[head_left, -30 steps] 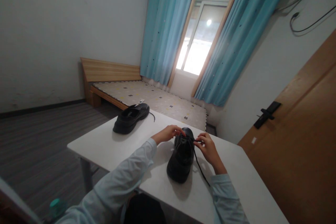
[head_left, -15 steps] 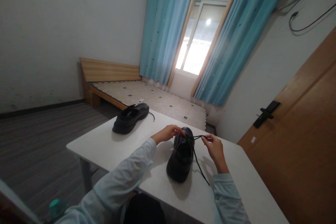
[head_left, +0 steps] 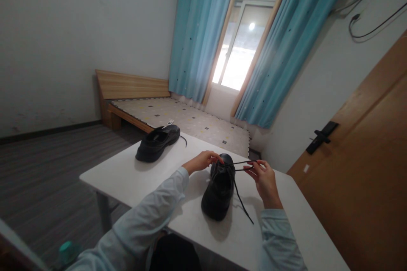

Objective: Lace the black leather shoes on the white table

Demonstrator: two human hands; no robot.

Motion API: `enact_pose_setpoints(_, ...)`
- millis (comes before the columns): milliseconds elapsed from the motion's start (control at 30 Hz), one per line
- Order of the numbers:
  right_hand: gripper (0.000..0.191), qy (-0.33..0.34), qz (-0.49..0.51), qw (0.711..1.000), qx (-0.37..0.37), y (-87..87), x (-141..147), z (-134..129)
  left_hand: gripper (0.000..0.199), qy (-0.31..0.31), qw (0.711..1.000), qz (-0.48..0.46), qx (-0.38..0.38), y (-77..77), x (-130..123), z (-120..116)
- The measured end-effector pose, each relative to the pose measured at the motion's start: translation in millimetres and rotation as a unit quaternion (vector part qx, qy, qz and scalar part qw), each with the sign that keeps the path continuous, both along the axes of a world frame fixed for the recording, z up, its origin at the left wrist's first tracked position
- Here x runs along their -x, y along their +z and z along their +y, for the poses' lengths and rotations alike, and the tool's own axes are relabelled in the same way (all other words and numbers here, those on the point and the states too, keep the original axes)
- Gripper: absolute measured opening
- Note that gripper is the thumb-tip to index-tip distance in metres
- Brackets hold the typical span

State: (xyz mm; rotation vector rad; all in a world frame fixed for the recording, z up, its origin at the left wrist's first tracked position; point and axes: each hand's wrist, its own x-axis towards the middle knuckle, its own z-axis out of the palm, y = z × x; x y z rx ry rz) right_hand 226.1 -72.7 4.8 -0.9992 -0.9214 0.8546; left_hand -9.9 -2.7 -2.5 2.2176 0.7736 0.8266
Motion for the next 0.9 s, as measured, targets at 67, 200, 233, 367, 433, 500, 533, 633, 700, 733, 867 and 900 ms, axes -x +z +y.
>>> enact_pose_setpoints(67, 0.035, -0.012, -0.031, 0.999, -0.001, 1.1, 0.2, -1.0, 0.032, 0.000, 1.000, -0.001, 0.000, -0.1, 0.1, -0.1)
enact_pose_setpoints(200, 0.031, -0.061, -0.126, 0.990, -0.027, -1.1, -3.1, 2.1, 0.032, 0.003, 1.000, -0.001, 0.007, -0.3, -0.1, -0.2)
enact_pose_setpoints(233, 0.031, -0.077, -0.154, 0.985, -0.033, -2.2, -4.1, 3.4, 0.032, 0.002, 1.000, -0.001, 0.008, -0.4, -0.1, -0.2)
enact_pose_setpoints(367, 0.026, -0.119, -0.261, 0.958, -0.024, -7.1, -5.8, 7.1, 0.031, 0.001, 1.000, -0.003, 0.005, -0.8, -0.4, 0.1)
enact_pose_setpoints(433, 0.023, -0.118, -0.306, 0.945, -0.010, -9.4, -5.0, 8.0, 0.030, 0.000, 1.000, -0.006, 0.003, -1.2, -0.5, 0.6)
enact_pose_setpoints(500, 0.021, -0.106, -0.348, 0.932, -0.004, -11.7, -3.2, 8.7, 0.028, -0.003, 1.000, -0.008, -0.001, -2.1, -0.9, 1.7)
enact_pose_setpoints(533, 0.021, -0.096, -0.365, 0.926, -0.004, -12.7, -2.0, 9.0, 0.027, -0.004, 1.000, -0.008, -0.006, -2.7, -1.1, 2.4)
enact_pose_setpoints(633, 0.023, -0.057, -0.394, 0.917, -0.010, -15.1, 2.7, 9.3, 0.025, -0.003, 0.999, -0.010, -0.031, -4.4, -1.7, 4.5)
enact_pose_setpoints(700, 0.027, -0.025, -0.401, 0.916, -0.007, -15.5, 6.2, 8.5, 0.024, 0.001, 0.999, -0.008, -0.046, -5.1, -1.9, 5.2)
enact_pose_setpoints(733, 0.030, -0.006, -0.404, 0.915, -0.003, -15.2, 7.9, 7.7, 0.024, 0.004, 0.999, -0.007, -0.051, -5.2, -1.9, 5.3)
enact_pose_setpoints(867, 0.045, 0.063, -0.426, 0.903, 0.016, -12.8, 13.7, 2.6, 0.021, 0.009, 0.998, -0.013, -0.058, -4.7, -1.6, 3.9)
enact_pose_setpoints(900, 0.050, 0.079, -0.433, 0.898, 0.018, -12.4, 14.6, 1.5, 0.020, 0.009, 0.998, -0.016, -0.056, -4.8, -1.4, 3.7)
